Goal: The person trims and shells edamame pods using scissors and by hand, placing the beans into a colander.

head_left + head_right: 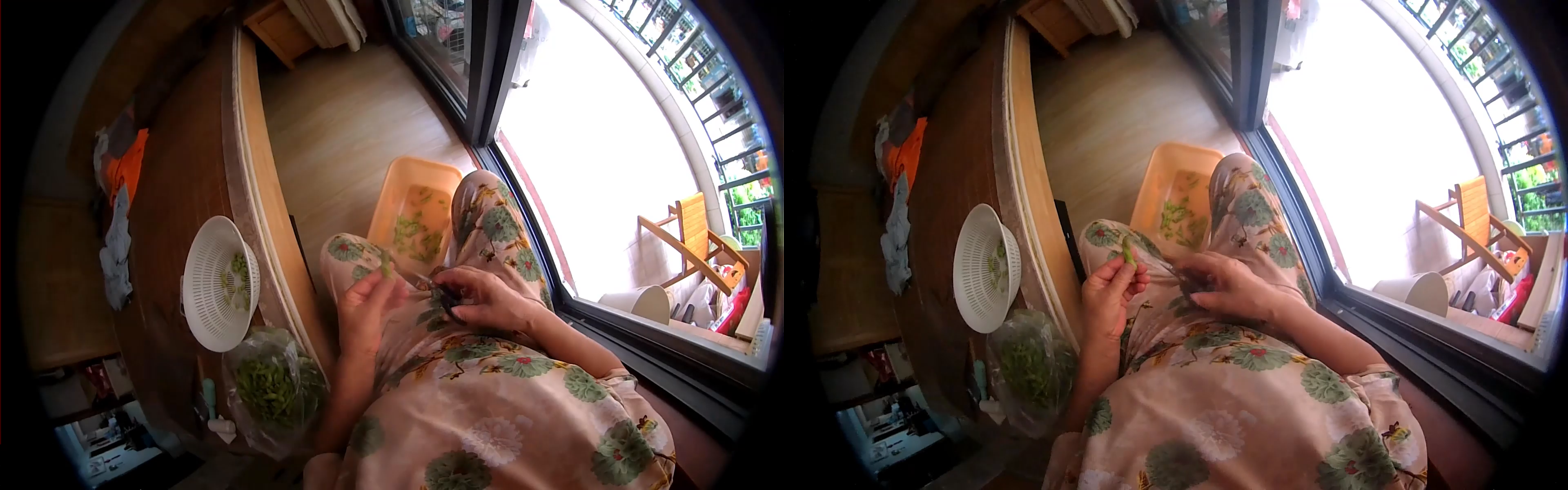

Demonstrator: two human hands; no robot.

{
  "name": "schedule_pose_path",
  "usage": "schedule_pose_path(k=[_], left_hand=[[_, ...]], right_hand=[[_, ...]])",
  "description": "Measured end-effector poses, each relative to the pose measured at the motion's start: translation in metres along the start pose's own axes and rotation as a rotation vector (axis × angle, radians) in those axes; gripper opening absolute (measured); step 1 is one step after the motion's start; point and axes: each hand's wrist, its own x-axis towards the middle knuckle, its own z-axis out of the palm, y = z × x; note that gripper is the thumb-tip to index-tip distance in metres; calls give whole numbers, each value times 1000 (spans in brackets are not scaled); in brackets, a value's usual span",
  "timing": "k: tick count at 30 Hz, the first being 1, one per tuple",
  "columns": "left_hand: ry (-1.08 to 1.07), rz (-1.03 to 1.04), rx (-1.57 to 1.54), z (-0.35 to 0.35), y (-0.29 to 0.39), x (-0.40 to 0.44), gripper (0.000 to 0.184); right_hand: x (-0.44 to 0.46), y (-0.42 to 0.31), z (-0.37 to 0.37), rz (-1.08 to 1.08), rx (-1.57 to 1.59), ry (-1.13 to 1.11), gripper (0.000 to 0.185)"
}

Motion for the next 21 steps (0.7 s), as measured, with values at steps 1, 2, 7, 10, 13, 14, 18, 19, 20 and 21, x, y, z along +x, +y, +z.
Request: schedule_pose_path(k=[1,2,7,10,13,14,18,19,20,21], left_hand=[[-6,14,-17,2,0,-1,27],[-13,28,-34,4,1,-2,25],[5,66,-18,4,-1,-3,12],[-5,72,20,6,2,-4,11],[-36,90,40,4,-4,-2,10],[-45,92,39,4,-6,-1,10],[-59,89,50,6,-7,-2,9],[-56,88,53,6,-7,-2,9],[-53,88,55,6,-7,-3,8],[-50,87,57,6,-7,-3,8]], right_hand=[[1,-2,1,-5,-67,-6,51],[2,-6,1,-9,-135,-11,51],[7,-5,-1,-64,-262,-23,48],[9,-2,1,-103,-256,-10,45],[12,0,3,-107,-211,-11,44],[12,-3,4,-81,-184,-17,44],[14,-3,5,-84,-179,-7,44],[14,-4,5,-82,-184,-7,44],[15,-6,5,-81,-189,-7,43],[15,-6,4,-80,-194,-8,43]])
